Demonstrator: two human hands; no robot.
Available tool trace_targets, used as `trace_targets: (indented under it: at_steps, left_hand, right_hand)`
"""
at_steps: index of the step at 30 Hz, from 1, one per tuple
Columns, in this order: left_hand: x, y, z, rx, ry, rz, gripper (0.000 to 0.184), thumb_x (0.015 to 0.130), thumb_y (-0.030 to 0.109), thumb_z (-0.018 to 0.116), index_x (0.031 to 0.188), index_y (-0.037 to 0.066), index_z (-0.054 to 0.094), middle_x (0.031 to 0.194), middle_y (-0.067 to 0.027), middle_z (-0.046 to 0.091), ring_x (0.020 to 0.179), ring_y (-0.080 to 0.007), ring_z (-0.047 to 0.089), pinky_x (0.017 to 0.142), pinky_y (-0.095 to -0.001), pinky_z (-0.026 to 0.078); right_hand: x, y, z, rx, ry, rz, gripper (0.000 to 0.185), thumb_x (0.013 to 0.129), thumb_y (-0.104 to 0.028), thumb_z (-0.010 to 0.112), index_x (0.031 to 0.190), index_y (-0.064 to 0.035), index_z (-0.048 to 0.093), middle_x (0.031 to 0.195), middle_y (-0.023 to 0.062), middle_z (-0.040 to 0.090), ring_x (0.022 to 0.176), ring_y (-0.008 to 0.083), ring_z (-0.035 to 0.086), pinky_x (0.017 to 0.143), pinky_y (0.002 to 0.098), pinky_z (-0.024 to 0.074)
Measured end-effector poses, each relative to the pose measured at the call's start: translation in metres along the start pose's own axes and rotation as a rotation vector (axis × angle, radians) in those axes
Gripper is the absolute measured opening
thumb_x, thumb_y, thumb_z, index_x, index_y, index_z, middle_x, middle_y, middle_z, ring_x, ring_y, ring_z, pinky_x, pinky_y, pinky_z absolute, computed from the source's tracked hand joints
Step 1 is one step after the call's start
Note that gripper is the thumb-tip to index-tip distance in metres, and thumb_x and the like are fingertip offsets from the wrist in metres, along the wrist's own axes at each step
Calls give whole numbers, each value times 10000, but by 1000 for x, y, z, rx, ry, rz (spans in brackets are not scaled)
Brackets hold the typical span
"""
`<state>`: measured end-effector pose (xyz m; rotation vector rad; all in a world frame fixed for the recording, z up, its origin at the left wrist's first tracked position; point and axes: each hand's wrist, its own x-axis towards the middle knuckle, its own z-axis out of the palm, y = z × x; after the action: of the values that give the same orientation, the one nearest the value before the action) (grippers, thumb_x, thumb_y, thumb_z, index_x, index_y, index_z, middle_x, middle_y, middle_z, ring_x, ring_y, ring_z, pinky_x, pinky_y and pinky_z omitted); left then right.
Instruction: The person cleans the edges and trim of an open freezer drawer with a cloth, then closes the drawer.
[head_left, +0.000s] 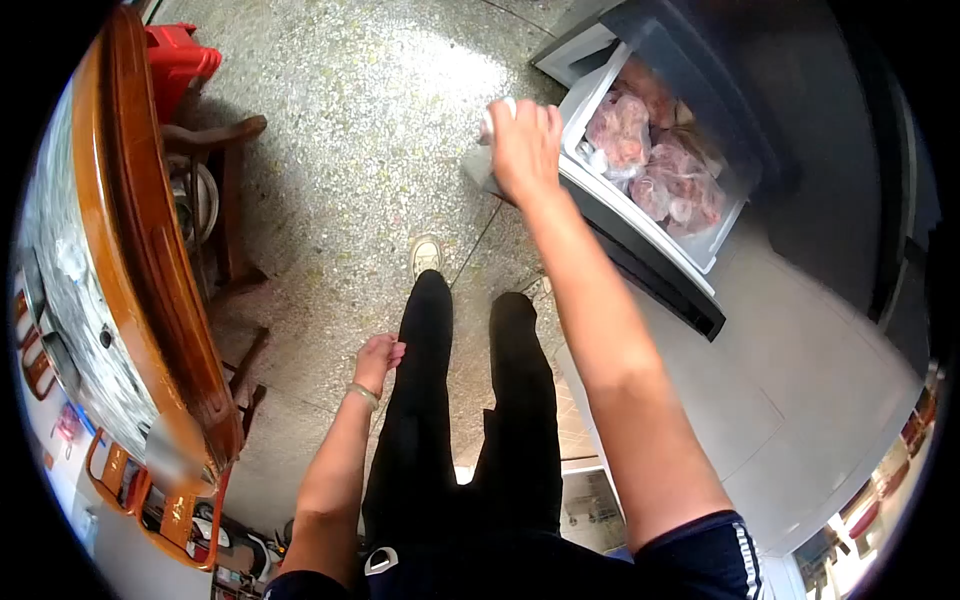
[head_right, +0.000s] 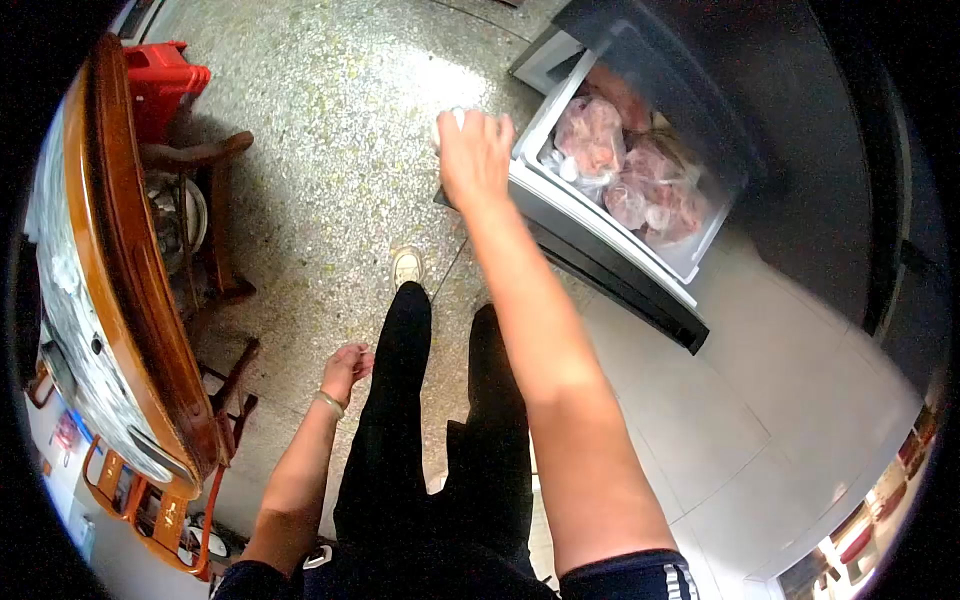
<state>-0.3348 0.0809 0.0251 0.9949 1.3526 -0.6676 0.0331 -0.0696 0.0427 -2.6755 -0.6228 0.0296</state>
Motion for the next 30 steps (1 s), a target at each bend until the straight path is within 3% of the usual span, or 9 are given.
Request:
trace_targets:
  at_steps: [5, 9, 13, 15, 17, 19, 22, 25, 30]
  left_hand:
    - [-5, 18, 8, 0, -39, 66, 261, 928, 226, 445, 1081, 42, 549, 900, -78, 645, 813, -165, 611, 739, -292, 493]
    - [2, 11, 7, 47, -24, 16, 263, 934, 244, 449, 1062, 42, 559, 880, -71, 640, 790, -152, 604, 738, -283, 489]
    - [5, 7, 9, 60, -22, 65, 264, 927, 269, 481, 1052, 54, 570, 870, -63, 638, 779, -146, 603, 730, -274, 489]
    - [4, 17, 13, 83, -27, 85, 266, 925, 272, 489, 1052, 55, 574, 874, -59, 637, 782, -146, 605, 732, -276, 489]
    - [-1, 23, 14, 126, -42, 145, 281, 923, 277, 494, 1076, 53, 567, 879, -49, 635, 787, -143, 607, 731, -274, 487]
    - [1, 34, 18, 125, -57, 205, 290, 918, 286, 506, 1061, 46, 583, 893, -39, 636, 790, -132, 605, 735, -272, 484]
    - [22, 64, 37, 261, -30, 382, 312, 916, 306, 507, 1048, 43, 611, 946, -48, 636, 845, -133, 597, 784, -279, 470]
    - [10, 133, 106, 317, 91, 631, 320, 928, 282, 481, 1060, 25, 616, 952, -49, 616, 856, -127, 544, 771, -270, 438]
    - [-6, 235, 189, 805, 227, 1369, 321, 929, 215, 445, 1159, 15, 548, 1227, -175, 479, 1147, -294, 454, 962, -367, 354]
  right_hand:
    - [17, 29, -26, 224, 80, 272, 278, 756, -174, 635, 997, -74, 540, 914, 172, 576, 916, 326, 538, 808, 458, 392]
    - [-46, -17, -35, 4, 9, -162, 223, 765, -83, 568, 979, -145, 557, 953, 129, 557, 980, 307, 506, 919, 527, 330]
    - [-4, -11, -2, -167, -172, -154, 196, 767, -133, 570, 955, -189, 576, 994, 113, 566, 1006, 291, 527, 955, 537, 304]
    - [35, 11, 10, -26, -287, 170, 164, 804, -162, 557, 967, -149, 573, 958, 128, 582, 999, 317, 531, 887, 473, 390]
    - [52, 36, -32, 293, -75, 508, 163, 824, -180, 561, 968, -103, 566, 917, 150, 590, 912, 340, 556, 771, 432, 447]
    - [36, 57, -53, 252, 321, 399, 196, 789, -73, 570, 985, -78, 570, 909, 163, 570, 799, 351, 561, 682, 453, 452]
    - [-12, 34, -74, 312, 334, 196, 292, 736, -33, 571, 1027, -55, 578, 934, 158, 550, 924, 317, 512, 811, 405, 400]
    - [-49, 7, -28, -7, -78, 27, 390, 747, -50, 563, 1087, -241, 591, 1169, 47, 491, 1161, 234, 431, 1000, 510, 284]
    - [-91, 54, -48, 124, 21, 94, 429, 746, -45, 572, 1120, -254, 567, 1160, 22, 473, 1170, 221, 415, 1011, 554, 230]
